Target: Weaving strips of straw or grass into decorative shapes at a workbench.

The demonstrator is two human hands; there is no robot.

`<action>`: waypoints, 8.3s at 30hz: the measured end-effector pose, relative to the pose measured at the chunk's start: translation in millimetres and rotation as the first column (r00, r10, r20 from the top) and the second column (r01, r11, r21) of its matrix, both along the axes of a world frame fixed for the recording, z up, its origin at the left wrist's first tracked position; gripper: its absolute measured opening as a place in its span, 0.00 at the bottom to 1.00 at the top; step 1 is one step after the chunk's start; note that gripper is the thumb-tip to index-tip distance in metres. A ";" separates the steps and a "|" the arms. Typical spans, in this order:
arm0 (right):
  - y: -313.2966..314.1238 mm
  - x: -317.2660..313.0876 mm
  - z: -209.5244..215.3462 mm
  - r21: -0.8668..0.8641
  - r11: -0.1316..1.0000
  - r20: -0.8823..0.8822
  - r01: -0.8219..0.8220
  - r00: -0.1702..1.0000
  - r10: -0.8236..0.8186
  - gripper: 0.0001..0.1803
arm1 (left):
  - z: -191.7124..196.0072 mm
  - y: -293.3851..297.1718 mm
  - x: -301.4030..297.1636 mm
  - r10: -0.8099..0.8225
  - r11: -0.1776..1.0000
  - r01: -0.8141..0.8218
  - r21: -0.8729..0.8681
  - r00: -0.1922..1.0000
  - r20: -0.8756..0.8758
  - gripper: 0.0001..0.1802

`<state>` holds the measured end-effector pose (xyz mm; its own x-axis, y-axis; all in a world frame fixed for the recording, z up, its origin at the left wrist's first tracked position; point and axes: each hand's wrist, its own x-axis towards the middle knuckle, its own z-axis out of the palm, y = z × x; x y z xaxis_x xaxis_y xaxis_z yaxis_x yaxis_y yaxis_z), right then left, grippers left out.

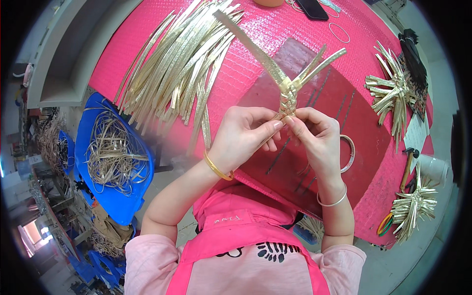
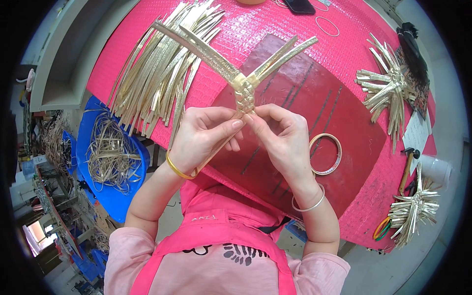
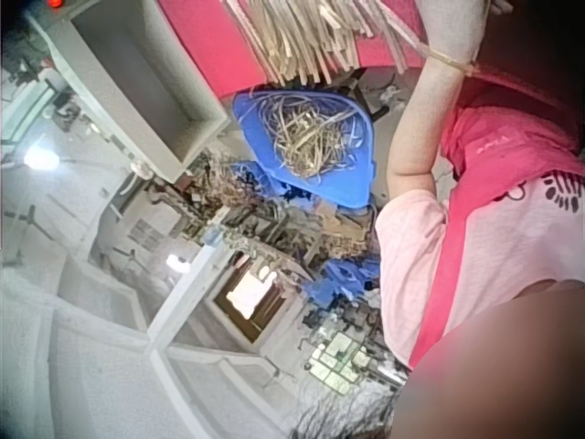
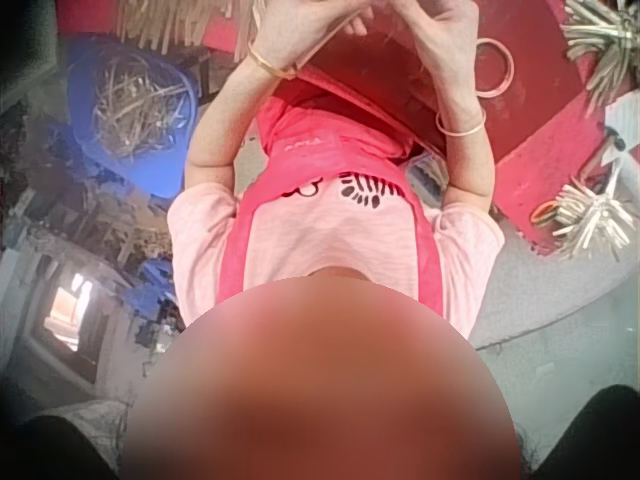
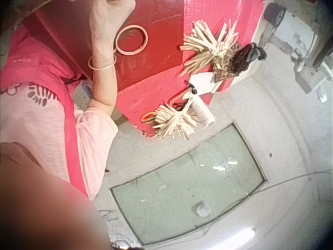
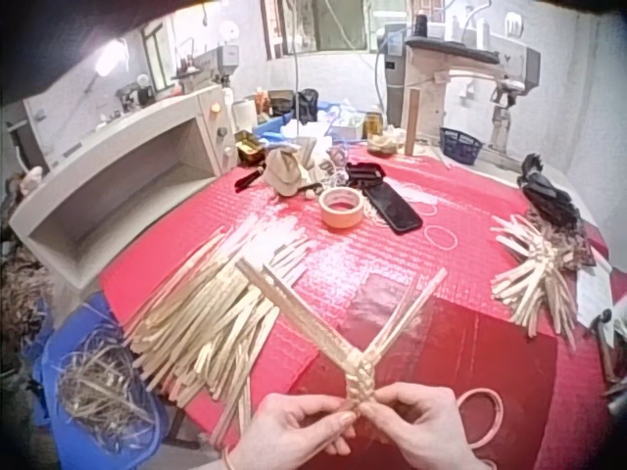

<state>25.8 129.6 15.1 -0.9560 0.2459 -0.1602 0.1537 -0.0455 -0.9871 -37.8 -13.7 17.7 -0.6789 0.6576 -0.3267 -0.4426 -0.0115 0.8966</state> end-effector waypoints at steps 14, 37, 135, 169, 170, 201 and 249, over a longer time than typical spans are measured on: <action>33.9 24.3 14.4 0.450 0.893 0.182 -0.032 0.982 -0.057 0.08 | -9.7 -1.1 5.9 -0.024 0.999 0.031 -0.033 0.980 0.196 0.09; 4.9 62.7 -10.2 -0.390 0.869 -0.237 0.304 0.879 -0.414 0.13 | -4.4 15.9 31.9 -0.348 0.924 0.316 0.216 0.928 0.131 0.09; 21.1 72.5 3.6 0.005 0.954 -0.285 0.300 0.915 -0.286 0.35 | 17.6 12.8 -50.6 -0.570 0.792 -0.290 -0.537 -0.038 -0.821 0.13; 1.0 1.7 8.4 0.090 0.987 0.135 -0.132 0.984 0.119 0.10 | -44.0 -13.1 15.3 0.041 0.984 -0.088 0.155 0.958 0.285 0.13; -0.3 5.4 4.6 0.050 0.978 0.260 -0.201 0.948 0.181 0.11 | -43.6 -13.5 16.3 0.045 0.983 -0.093 0.159 0.958 0.283 0.13; -25.2 35.4 -32.8 -0.591 0.789 -0.056 0.168 0.967 -0.247 0.13 | -21.3 0.6 11.6 -0.326 0.819 -0.042 0.573 0.787 0.524 0.21; 15.7 36.8 -11.6 0.257 0.966 0.101 0.024 0.994 -0.051 0.08 | -10.8 8.0 32.7 0.419 0.880 -0.433 0.195 0.901 0.112 0.10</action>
